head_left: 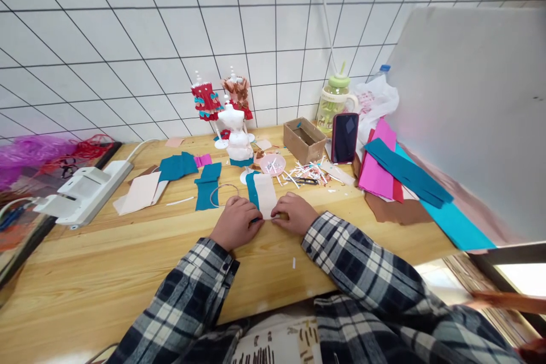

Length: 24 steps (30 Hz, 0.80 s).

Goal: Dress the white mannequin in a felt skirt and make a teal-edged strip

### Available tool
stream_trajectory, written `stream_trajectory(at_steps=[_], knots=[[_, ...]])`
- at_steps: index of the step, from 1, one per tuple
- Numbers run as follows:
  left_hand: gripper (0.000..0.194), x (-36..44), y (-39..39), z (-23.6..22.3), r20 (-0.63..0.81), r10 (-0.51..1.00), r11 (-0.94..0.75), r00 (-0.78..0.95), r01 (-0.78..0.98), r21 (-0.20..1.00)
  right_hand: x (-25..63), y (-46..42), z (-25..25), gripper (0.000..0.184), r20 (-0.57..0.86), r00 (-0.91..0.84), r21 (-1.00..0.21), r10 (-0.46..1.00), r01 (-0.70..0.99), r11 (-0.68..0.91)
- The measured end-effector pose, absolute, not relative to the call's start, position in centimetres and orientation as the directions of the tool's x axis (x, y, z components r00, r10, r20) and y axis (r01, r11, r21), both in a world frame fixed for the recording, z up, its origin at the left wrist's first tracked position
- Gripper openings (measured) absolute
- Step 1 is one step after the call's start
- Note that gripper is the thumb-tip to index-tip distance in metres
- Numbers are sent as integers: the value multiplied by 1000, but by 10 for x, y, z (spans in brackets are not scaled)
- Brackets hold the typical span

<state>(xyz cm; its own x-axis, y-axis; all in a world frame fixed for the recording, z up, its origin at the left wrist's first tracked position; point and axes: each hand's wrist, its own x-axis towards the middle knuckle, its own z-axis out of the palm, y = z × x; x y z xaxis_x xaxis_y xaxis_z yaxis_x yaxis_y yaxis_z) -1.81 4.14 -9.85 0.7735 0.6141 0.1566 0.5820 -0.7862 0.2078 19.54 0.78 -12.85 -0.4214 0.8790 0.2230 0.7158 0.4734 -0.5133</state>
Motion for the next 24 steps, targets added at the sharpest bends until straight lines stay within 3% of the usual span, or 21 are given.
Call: stream_trajectory(at_steps=[14,24], knots=[[18,-28,42,-109,162,716,-690,679,652,315,197,13,-135,10,166,-317,-579,934,735,353],[19,-29,43,-112,107,843,-517,528,738,434,193,20,-123,14,8,-260,-559,966,799,220]])
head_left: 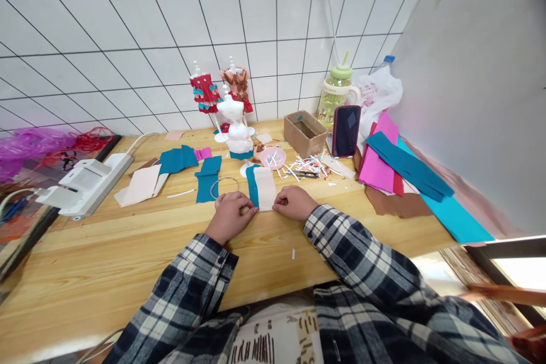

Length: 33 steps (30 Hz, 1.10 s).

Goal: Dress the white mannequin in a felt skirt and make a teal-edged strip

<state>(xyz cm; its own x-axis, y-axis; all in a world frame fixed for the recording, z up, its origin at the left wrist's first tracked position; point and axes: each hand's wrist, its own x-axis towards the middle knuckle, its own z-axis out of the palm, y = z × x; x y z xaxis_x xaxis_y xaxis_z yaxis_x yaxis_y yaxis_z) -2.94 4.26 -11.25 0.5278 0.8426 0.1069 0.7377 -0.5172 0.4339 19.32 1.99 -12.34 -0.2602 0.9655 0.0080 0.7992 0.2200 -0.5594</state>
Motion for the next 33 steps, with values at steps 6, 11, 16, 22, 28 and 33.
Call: stream_trajectory(at_steps=[6,11,16,22,28,33], knots=[[18,-28,41,-112,91,871,-474,483,779,411,189,26,-115,16,-85,-255,-518,963,837,176],[20,-29,41,-115,69,873,-465,484,779,421,187,29,-115,13,-135,-245,-484,960,862,152],[23,-28,42,-114,44,876,-454,480,791,409,186,32,-116,13,-157,-234,-476,960,869,134],[27,-29,45,-114,30,906,-395,422,820,413,192,33,-116,18,-115,-227,-521,967,843,136],[32,-29,46,-117,10,921,-357,389,835,418,209,20,-117,26,17,-293,-603,956,760,243],[34,-30,47,-122,38,918,-373,394,830,415,208,8,-127,15,292,-511,-462,808,665,587]])
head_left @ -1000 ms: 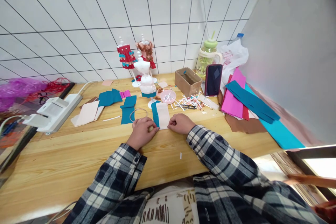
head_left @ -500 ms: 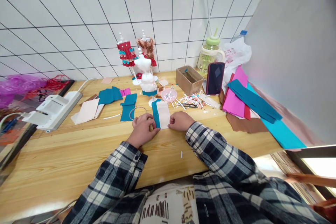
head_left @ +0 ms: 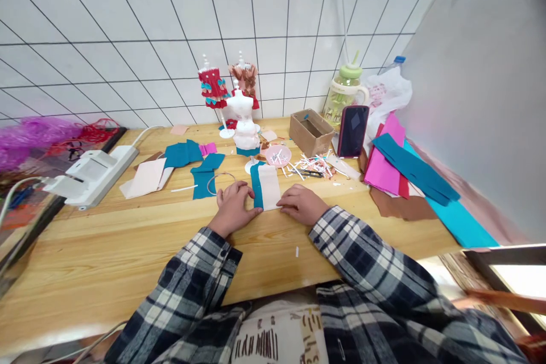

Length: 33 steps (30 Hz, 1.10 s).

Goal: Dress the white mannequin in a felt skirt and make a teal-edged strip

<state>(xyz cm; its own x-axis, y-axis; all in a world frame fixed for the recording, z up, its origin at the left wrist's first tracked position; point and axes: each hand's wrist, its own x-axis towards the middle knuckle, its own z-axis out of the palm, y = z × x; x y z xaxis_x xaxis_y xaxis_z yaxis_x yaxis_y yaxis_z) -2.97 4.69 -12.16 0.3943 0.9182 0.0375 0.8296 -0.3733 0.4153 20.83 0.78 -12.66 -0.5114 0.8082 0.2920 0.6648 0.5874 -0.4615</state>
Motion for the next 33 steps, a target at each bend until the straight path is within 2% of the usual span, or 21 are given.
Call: stream_trajectory(at_steps=[4,6,9,12,14,16,20,22,24,26,29,31,33], knots=[[32,-30,44,-116,90,906,-411,414,806,427,200,9,-130,21,207,-542,-340,815,741,579],[28,-29,40,-108,156,870,-486,468,761,429,197,9,-129,23,197,-535,-326,821,755,570],[32,-25,34,-98,230,765,-639,602,664,387,195,7,-126,22,202,-505,-323,839,775,544],[27,-20,30,-95,215,706,-702,675,628,335,195,3,-122,20,210,-459,-338,863,795,504],[18,-18,30,-96,201,720,-689,664,650,320,195,1,-120,20,214,-432,-349,876,804,482],[21,-17,30,-98,193,748,-660,635,680,320,195,0,-117,20,222,-413,-372,883,801,468],[21,-18,29,-97,181,785,-615,593,709,345,193,1,-111,34,214,-393,-454,894,770,447],[20,-18,28,-95,180,794,-601,580,710,366,192,2,-108,23,191,-369,-494,910,765,414],[19,-19,27,-92,182,806,-583,563,703,409,190,3,-105,13,178,-338,-536,924,754,379],[19,-20,27,-90,174,816,-555,551,663,503,190,2,-98,10,184,-321,-566,929,738,368],[44,-22,27,-86,120,834,-451,538,540,711,193,0,-76,8,208,-315,-664,926,650,370],[56,-25,25,-83,32,822,-344,568,451,823,198,0,-57,7,199,-290,-779,936,533,331],[57,-30,24,-79,-92,760,-207,644,373,905,205,2,-41,10,154,-278,-862,948,431,266]])
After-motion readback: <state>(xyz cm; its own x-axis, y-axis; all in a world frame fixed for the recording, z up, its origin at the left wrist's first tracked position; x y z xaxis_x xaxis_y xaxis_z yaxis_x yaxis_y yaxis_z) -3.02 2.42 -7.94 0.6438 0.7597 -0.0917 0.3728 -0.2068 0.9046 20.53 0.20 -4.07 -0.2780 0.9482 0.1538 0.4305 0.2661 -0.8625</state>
